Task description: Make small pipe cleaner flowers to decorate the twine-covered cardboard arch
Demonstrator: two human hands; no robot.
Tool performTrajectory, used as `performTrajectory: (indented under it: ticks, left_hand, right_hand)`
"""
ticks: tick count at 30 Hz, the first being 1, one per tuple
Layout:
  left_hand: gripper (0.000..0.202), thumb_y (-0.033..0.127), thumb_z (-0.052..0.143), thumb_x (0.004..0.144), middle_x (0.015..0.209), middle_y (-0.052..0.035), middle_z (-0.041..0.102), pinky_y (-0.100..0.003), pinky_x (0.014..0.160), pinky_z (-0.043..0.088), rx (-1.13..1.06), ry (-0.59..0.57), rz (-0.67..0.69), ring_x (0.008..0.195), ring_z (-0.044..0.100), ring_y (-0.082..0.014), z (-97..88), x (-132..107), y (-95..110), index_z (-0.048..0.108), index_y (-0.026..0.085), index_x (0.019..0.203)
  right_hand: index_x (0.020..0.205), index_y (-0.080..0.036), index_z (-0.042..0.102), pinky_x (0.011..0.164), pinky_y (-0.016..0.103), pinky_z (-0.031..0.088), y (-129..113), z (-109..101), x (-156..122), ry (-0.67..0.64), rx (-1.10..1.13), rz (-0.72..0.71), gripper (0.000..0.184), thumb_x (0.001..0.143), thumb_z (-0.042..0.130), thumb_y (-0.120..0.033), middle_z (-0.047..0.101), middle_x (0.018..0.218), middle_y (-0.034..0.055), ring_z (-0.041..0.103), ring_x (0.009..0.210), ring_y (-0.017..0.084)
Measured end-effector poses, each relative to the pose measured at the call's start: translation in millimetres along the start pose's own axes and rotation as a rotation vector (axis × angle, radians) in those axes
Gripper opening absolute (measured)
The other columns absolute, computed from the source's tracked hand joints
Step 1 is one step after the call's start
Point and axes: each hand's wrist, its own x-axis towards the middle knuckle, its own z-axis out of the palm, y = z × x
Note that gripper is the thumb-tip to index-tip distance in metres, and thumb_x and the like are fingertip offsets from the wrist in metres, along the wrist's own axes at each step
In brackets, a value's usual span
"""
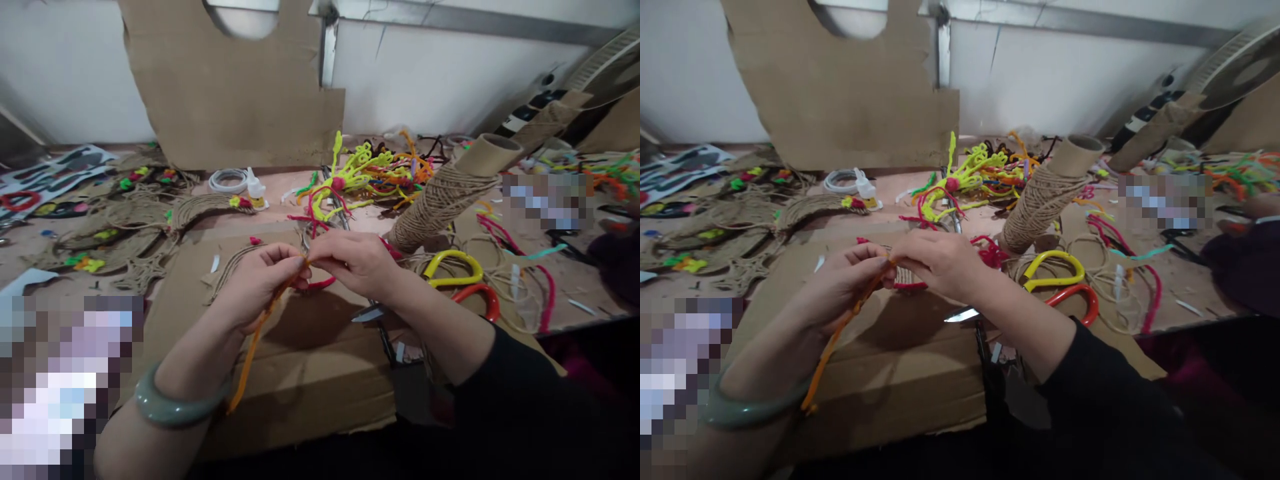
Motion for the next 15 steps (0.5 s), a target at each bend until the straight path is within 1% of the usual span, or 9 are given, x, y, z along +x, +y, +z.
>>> performTrajectory:
  ticks: [5, 7, 9, 15]
  left_hand:
    - [0.018, 0.025, 0.073, 0.061, 0.055, 0.0006, 0.062, -0.018, 0.051, 0.043, -0.051, -0.063, -0.081, 0.049, 0.055, -0.0074, -0.9, 0.3, 1.8, 0.059, 0.014, 0.062]
    - [0.02, 0.026, 0.074, 0.06, 0.054, 0.0004, 0.061, -0.017, 0.05, 0.042, -0.065, -0.074, -0.098, 0.048, 0.054, -0.0072, -0.8, -0.4, 2.6, 0.059, 0.013, 0.062]
    - [0.02, 0.026, 0.075, 0.059, 0.053, 0.0004, 0.061, -0.017, 0.05, 0.043, -0.073, -0.079, -0.096, 0.048, 0.054, -0.0069, -0.3, -1.7, 3.1, 0.06, 0.013, 0.062]
    - [0.017, 0.024, 0.074, 0.062, 0.054, 0.0012, 0.063, -0.015, 0.051, 0.042, -0.009, -0.034, -0.047, 0.048, 0.054, -0.0054, 1.9, -4.1, 3.0, 0.061, 0.013, 0.063]
  right_hand:
    - [0.088, -0.017, 0.061, 0.064, 0.02, 0.045, 3.0, -3.7, -3.9, 0.042, -0.244, -0.201, 0.011, 0.085, 0.051, -0.014, 0.067, 0.083, 0.0033, 0.062, 0.075, 0.011]
    - [0.089, -0.018, 0.061, 0.064, 0.021, 0.045, 2.5, -5.1, -3.7, 0.041, -0.338, -0.249, 0.013, 0.086, 0.048, -0.015, 0.068, 0.082, 0.0029, 0.062, 0.074, 0.011]
    - [0.088, -0.017, 0.06, 0.063, 0.021, 0.044, 1.3, -5.4, -3.0, 0.017, -0.392, -0.251, 0.016, 0.088, 0.045, -0.015, 0.067, 0.081, 0.0026, 0.061, 0.073, 0.011]
    - [0.076, -0.014, 0.057, 0.057, 0.022, 0.039, -2.1, -4.3, -3.0, -0.081, -0.401, -0.12, 0.02, 0.088, 0.043, -0.02, 0.061, 0.07, 0.0032, 0.056, 0.065, 0.011]
